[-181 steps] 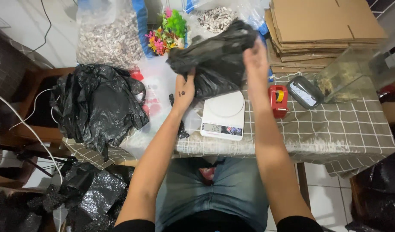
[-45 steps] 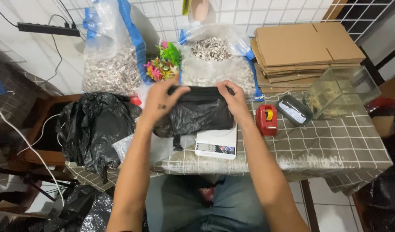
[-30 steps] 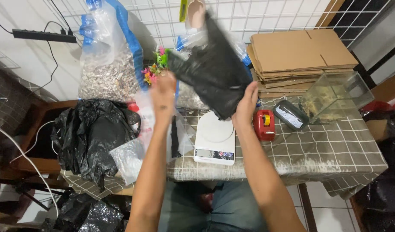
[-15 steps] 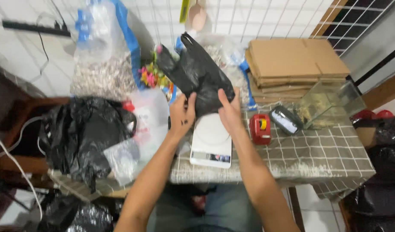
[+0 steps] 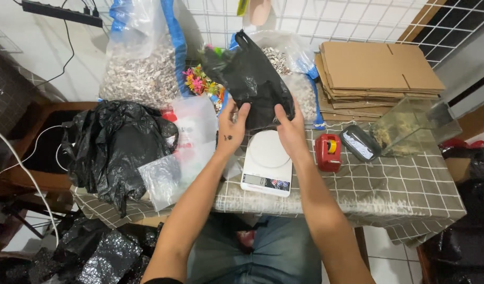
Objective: Packing items into plastic bags, weighing them on a digital scale, and assembling small cardboard boxes.
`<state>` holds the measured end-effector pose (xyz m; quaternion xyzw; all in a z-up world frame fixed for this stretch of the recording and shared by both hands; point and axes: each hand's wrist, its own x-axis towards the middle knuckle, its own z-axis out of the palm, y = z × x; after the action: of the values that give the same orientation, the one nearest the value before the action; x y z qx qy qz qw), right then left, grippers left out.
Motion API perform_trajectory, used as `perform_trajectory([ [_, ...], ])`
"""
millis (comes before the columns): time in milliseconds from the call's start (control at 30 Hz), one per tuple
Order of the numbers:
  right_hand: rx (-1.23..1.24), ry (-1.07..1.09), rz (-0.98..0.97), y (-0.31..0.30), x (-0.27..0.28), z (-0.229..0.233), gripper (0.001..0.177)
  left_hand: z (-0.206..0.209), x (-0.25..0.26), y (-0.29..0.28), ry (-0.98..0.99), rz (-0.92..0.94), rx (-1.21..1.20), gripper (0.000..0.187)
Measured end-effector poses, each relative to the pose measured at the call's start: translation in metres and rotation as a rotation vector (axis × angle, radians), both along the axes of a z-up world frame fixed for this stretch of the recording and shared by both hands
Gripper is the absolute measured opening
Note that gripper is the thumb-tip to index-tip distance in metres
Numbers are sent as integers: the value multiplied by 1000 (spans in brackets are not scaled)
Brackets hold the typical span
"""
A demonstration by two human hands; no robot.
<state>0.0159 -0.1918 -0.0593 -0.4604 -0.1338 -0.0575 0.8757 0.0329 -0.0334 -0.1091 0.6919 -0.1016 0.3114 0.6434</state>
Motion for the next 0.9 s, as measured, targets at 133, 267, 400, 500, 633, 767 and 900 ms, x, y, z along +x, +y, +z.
perform_trajectory([
  [133,-3,20,11,8,4,-17,35,-5,4,0,150,-202,-136,18],
  [267,40,11,70,10,3,-14,30,46,-28,-13,171,-207,-262,35],
  [400,175,-4,51,3,3,-15,33,9,1,-5,96,-174,-255,53],
  [500,250,-16,31,3,-6,10,34,36,-23,-4,290,-200,-134,80],
  [633,229,1,72,-5,3,-1,38,53,-35,-17,347,-266,-62,43],
  [767,183,-3,43,-4,-6,10,25,47,-20,-19,414,-141,-28,28],
  [900,140,-73,-89,-13,9,6,27,-30,25,12,341,-68,-21,15],
])
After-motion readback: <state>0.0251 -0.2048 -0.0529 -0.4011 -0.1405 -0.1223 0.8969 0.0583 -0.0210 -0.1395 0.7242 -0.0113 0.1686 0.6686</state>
